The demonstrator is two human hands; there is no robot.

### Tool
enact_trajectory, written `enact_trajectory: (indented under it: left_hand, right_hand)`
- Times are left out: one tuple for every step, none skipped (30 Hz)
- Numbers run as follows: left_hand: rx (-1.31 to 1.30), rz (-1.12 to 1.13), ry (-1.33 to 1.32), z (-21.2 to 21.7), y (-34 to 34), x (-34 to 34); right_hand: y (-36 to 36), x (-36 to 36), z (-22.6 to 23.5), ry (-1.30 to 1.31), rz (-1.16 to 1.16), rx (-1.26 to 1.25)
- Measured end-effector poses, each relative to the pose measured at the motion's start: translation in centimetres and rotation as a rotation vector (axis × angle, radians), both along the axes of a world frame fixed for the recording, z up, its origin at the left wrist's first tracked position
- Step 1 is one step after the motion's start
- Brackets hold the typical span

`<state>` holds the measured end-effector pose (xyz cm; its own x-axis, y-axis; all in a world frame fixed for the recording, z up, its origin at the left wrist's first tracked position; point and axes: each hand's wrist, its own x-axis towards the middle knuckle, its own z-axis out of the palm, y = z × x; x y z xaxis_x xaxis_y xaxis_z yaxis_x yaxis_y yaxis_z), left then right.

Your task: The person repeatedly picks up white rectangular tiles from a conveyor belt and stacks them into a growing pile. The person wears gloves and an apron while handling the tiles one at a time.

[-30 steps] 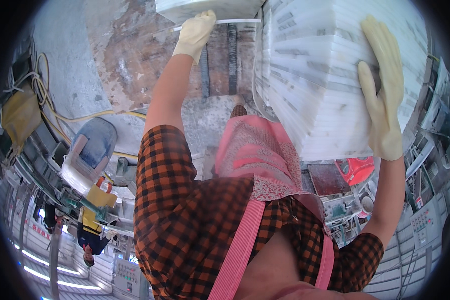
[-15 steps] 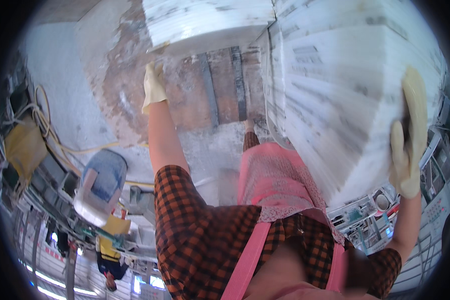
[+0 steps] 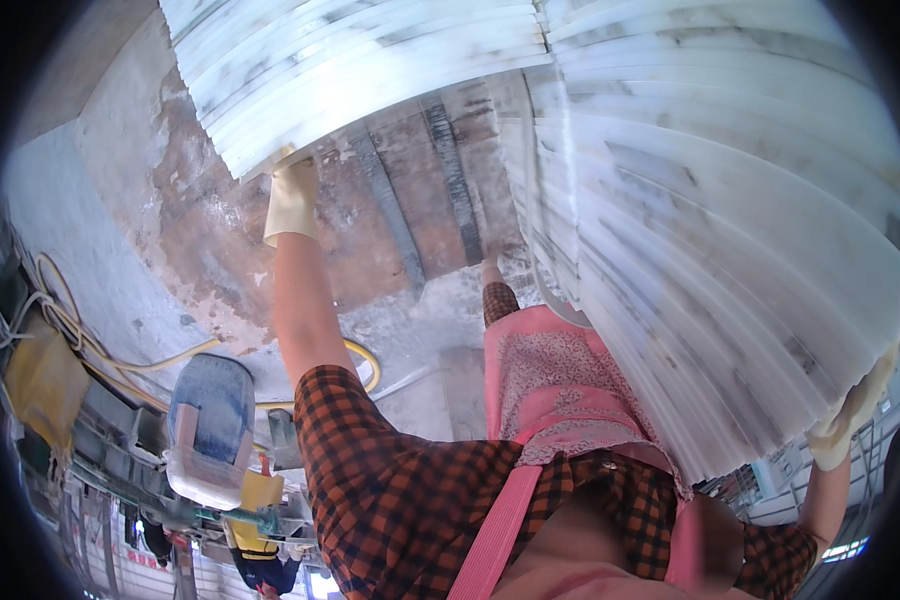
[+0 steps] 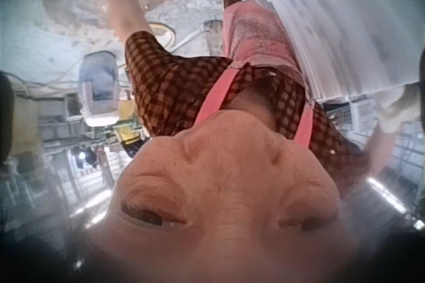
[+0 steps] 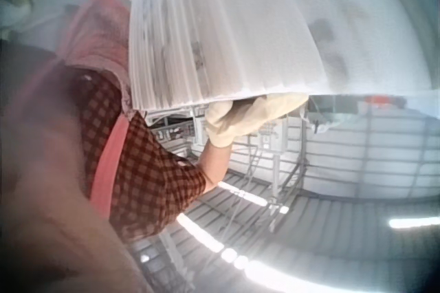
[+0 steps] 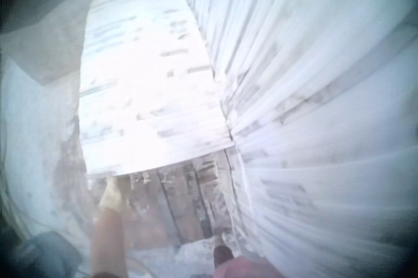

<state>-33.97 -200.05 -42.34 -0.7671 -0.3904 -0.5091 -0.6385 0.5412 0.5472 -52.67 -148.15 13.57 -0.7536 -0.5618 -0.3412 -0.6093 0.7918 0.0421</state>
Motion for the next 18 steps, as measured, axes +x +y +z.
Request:
enact_trajectory:
  left_hand:
    - [-0.042,0.007,-0.137,1.0,0.4,-0.6]
    - [-0.082,0.004,-0.278,2.1,1.3,-1.0]
    - [-0.014,0.101,-0.349,3.2,1.9,-2.0]
    - [0.050,0.252,-0.376,4.3,2.8,-2.6]
    - [0.183,0.552,-0.316,5.4,3.7,-3.2]
    - [0.308,0.904,-0.196,6.4,5.1,-3.4]
    - [0.425,1.231,-0.016,7.6,5.8,-3.5]
    - [0.411,1.227,-0.004,8.6,6.3,-3.5]
    - [0.391,1.201,0.048,9.7,7.2,-3.1]
    - [0.386,1.158,0.073,10.8,7.7,-2.9]
    - [0.441,1.006,0.020,12.3,8.0,-2.0]
    - [0.541,1.036,0.153,13.5,8.2,-1.8]
    - [0.630,1.066,0.292,14.8,8.4,-1.6]
    - [0.715,1.159,0.371,16.2,8.6,-1.6]
    - [0.766,1.228,0.401,17.6,8.6,-1.9]
    - [0.735,1.096,0.431,18.9,8.7,-2.5]
    - [0.688,1.000,0.419,20.1,8.8,-3.2]
    - [0.563,0.927,0.385,21.3,9.0,-4.0]
  right_hand:
    - [-0.5,-0.2,-0.1,-0.017,0.014,0.025]
    - [-1.2,-0.5,-0.3,-0.031,0.043,0.025]
    - [-1.9,-0.9,-0.6,-0.046,0.071,0.025]
    - [-2.6,-1.3,-0.9,-0.061,0.106,0.005]
    - [-3.2,-1.6,-1.4,-0.075,0.092,-0.028]
    - [-3.7,-1.9,-1.8,-0.089,0.078,-0.061]
    - [-4.1,-2.3,-2.0,-0.123,0.109,-0.104]
    - [-4.5,-2.4,-2.1,-0.092,0.212,-0.053]
    - [-4.9,-2.6,-2.1,-0.084,0.213,-0.114]
    - [-5.2,-2.5,-2.1,-0.075,0.226,-0.118]
    - [-5.6,-2.5,-1.9,-0.079,0.243,-0.120]
    - [-5.9,-2.4,-1.8,-0.073,0.213,-0.116]
    - [-6.4,-2.3,-1.7,-0.086,0.216,-0.150]
    - [-6.7,-2.2,-1.5,-0.095,0.206,-0.178]
    - [-7.1,-2.1,-1.4,-0.104,0.196,-0.205]
    - [-7.4,-2.1,-1.3,-0.103,0.192,-0.238]
    - [-7.6,-2.0,-1.2,-0.104,0.188,-0.268]
    - [-7.7,-1.9,-1.1,-0.096,0.191,-0.285]
